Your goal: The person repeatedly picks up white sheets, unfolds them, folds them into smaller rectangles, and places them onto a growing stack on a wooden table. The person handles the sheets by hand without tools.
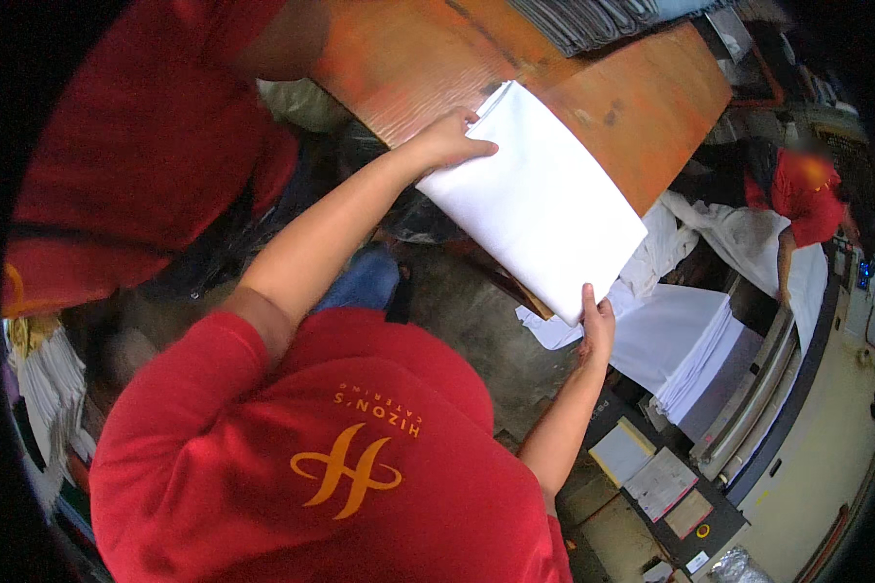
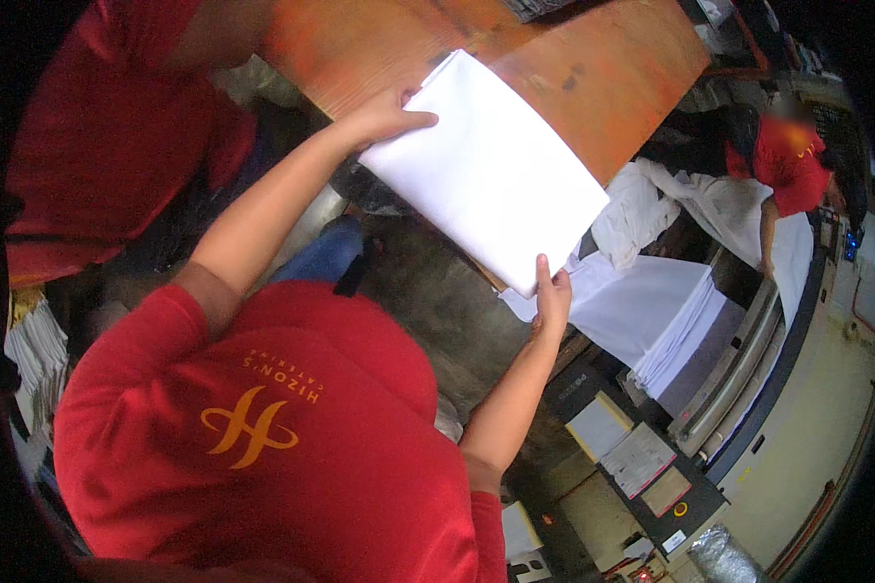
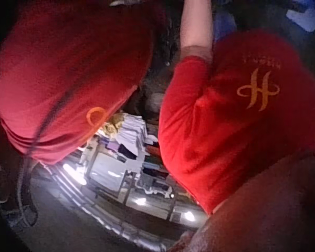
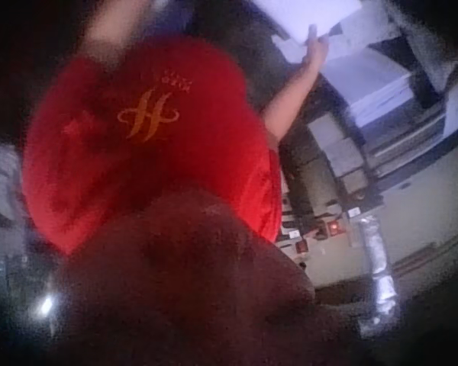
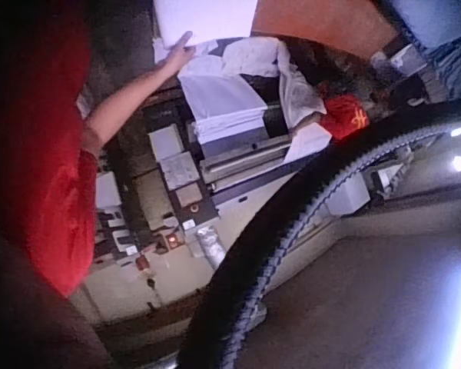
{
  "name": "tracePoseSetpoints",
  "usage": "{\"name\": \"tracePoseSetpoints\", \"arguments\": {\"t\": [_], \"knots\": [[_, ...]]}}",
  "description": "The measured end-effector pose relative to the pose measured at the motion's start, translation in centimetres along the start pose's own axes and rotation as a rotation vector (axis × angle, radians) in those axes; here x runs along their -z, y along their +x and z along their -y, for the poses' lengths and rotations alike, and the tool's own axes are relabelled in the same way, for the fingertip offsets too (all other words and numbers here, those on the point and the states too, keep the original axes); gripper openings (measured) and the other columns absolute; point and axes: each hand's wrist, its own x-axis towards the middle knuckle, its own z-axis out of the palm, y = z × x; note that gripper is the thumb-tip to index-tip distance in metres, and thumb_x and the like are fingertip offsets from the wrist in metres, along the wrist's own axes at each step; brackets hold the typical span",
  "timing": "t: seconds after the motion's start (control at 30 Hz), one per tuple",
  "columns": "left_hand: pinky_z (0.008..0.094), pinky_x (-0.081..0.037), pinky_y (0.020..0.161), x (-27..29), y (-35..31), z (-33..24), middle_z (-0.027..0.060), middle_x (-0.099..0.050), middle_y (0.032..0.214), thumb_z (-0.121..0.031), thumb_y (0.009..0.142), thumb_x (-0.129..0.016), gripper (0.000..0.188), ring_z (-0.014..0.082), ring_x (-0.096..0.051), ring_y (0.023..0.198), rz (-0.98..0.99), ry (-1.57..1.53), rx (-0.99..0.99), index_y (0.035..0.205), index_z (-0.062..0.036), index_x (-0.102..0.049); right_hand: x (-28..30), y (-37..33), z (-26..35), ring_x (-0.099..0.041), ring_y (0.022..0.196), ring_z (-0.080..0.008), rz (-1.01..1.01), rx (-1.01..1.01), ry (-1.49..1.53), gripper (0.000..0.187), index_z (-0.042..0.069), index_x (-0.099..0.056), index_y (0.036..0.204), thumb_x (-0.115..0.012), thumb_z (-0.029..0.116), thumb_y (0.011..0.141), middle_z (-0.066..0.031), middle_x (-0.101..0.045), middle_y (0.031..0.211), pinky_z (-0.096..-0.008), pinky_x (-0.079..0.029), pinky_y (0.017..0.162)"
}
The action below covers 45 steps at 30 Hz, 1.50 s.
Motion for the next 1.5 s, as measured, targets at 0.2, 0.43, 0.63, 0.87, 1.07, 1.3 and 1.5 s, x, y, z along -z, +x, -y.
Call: {"name": "tracePoseSetpoints", "arguments": {"t": [0.2, 0.43, 0.63, 0.87, 1.07, 1.3, 1.5], "knots": [[0.0361, -0.052, 0.082, -0.2, -0.7, -3.7, 0.0181, -0.067, 0.105, -0.043, 0.072, -0.077, 0.067, 0.0260, -0.066, 0.092, -0.011, -0.089, -0.235, 0.119, 0.0008, -0.059, -0.6, -1.4, 0.9, -0.055, 0.078, -0.0114, -0.152, 0.381, 0.111, 0.025, 0.002, -0.055, 0.105, -0.064, 0.023, 0.093, -0.0051, -0.063, 0.096, -0.0268, -0.045, 0.070], [0.0365, -0.051, 0.082, 2.3, -2.9, -2.6, 0.0185, -0.068, 0.103, -0.050, 0.078, -0.072, 0.067, 0.0256, -0.066, 0.090, 0.207, 0.516, -0.054, 0.119, 0.0020, -0.061, -2.5, -1.6, -2.7, -0.057, 0.084, -0.0121, -0.153, 0.124, 0.140, 0.028, 0.000, -0.056, 0.104, -0.061, 0.025, 0.094, -0.0071, -0.064, 0.094, -0.0279, -0.047, 0.074], [0.0398, -0.049, 0.087, 0.5, -3.9, -0.2, 0.0225, -0.067, 0.105, -0.046, 0.078, -0.072, 0.063, 0.0331, -0.065, 0.099, -0.206, 0.226, -0.446, 0.116, 0.0029, -0.062, -4.1, -0.5, -4.1, -0.058, 0.084, -0.0167, -0.269, 0.351, 0.116, 0.032, -0.004, -0.058, 0.104, -0.063, 0.025, 0.092, -0.0119, -0.066, 0.092, -0.0326, -0.047, 0.076], [0.0332, -0.050, 0.083, 1.6, -6.4, 0.8, 0.0112, -0.068, 0.101, -0.028, 0.079, -0.077, 0.054, 0.0178, -0.064, 0.091, 0.012, 0.097, -0.166, 0.121, 0.0006, -0.058, -4.0, 0.2, -3.9, -0.061, 0.084, -0.0272, -0.350, 0.351, -0.190, 0.039, -0.006, -0.060, 0.098, -0.065, 0.032, 0.089, -0.0199, -0.066, 0.093, -0.0389, -0.047, 0.078], [0.0359, -0.050, 0.085, 1.3, -7.7, 3.3, 0.0182, -0.067, 0.103, -0.035, 0.075, -0.078, 0.061, 0.0258, -0.065, 0.096, -0.150, 0.268, -0.151, 0.119, 0.0019, -0.058, -4.1, 1.1, -4.3, -0.062, 0.081, -0.0278, -0.325, 0.367, -0.091, 0.038, -0.006, -0.059, 0.097, -0.065, 0.031, 0.088, -0.0198, -0.066, 0.090, -0.0394, -0.048, 0.078], [0.0398, -0.043, 0.098, -0.7, -9.0, 6.6, 0.0256, -0.054, 0.125, -0.034, 0.073, -0.077, 0.076, 0.0348, -0.055, 0.116, -0.311, 0.221, -0.199, 0.133, -0.0005, -0.044, -3.8, 2.5, -4.7, -0.060, 0.082, -0.0262, -0.256, 0.361, -0.068, 0.042, -0.008, -0.059, 0.099, -0.066, 0.033, 0.088, -0.0191, -0.066, 0.094, -0.0392, -0.048, 0.078], [0.0420, -0.040, 0.100, -2.0, -11.3, 5.5, 0.0231, -0.052, 0.124, -0.025, 0.075, -0.074, 0.073, 0.0368, -0.051, 0.117, -0.438, 0.163, -0.266, 0.135, -0.0026, -0.040, -3.3, 2.4, -4.1, -0.059, 0.088, -0.0206, -0.215, 0.252, -0.094, 0.044, -0.007, -0.058, 0.108, -0.064, 0.032, 0.091, -0.0152, -0.064, 0.103, -0.0359, -0.048, 0.077]]}}
